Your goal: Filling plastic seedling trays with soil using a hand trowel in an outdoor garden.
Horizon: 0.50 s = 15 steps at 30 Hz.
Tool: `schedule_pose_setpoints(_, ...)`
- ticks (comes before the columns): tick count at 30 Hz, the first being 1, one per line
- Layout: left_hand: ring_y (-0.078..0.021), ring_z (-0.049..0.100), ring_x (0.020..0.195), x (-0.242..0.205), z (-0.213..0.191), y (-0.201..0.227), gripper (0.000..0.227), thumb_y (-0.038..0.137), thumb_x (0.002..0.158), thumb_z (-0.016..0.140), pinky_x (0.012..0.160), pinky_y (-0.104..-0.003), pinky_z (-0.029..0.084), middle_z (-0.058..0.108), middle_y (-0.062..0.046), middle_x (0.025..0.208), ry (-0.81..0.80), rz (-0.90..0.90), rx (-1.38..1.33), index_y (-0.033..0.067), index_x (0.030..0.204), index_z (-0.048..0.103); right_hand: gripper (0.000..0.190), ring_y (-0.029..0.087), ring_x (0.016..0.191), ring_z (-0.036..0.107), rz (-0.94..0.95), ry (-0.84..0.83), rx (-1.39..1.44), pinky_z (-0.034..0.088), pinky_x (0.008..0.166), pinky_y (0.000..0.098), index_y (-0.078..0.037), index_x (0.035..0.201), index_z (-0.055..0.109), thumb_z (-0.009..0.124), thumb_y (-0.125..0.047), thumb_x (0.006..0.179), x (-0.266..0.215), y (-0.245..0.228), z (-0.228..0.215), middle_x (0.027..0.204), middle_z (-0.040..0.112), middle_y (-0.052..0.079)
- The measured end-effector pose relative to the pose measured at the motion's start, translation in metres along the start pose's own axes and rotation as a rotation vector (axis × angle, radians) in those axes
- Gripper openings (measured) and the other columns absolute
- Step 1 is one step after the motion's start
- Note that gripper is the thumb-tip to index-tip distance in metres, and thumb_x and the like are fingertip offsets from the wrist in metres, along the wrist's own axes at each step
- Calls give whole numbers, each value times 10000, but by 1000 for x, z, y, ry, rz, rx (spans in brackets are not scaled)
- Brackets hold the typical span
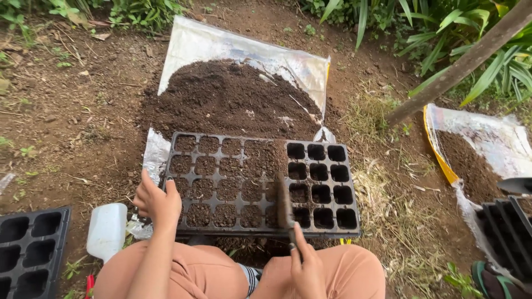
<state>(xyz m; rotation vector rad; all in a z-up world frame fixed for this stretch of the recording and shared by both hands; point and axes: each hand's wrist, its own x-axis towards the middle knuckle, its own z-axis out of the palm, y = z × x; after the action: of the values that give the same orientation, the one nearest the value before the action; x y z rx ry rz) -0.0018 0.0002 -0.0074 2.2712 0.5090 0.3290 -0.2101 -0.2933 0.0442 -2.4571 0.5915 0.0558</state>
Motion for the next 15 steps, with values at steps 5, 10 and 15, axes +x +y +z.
schedule_pose_setpoints(5, -469, 294, 1270, -1, 6, 2, 739, 292, 945, 515, 1028, -611, 217, 327, -271, 1504, -29, -50, 10, 132, 1596, 203, 351, 166, 627, 752, -20, -13, 351, 624, 505, 288, -158, 1334, 463, 506, -169, 985, 35, -61, 1, 1280, 696, 224)
schedule_pose_setpoints(10, -471, 301, 1257, 4, 8, -5, 714, 283, 938, 518, 1025, -605, 206, 362, -284, 1466, -16, -38, 12, 126, 1580, 247, 394, 237, 847, 728, -230, -215, 242, 593, 685, 370, -216, 1354, 503, 538, -149, 967, 67, -123, 35, 1261, 707, 117)
schedule_pose_setpoints(15, -472, 293, 1277, 6, 9, -5, 716, 293, 939, 513, 1020, -605, 222, 351, -282, 1488, -27, -58, 37, 124, 1580, 243, 416, 237, 709, 707, -152, -177, 200, 526, 620, 397, -304, 1393, 513, 517, -221, 986, 89, -116, 35, 1046, 767, 108)
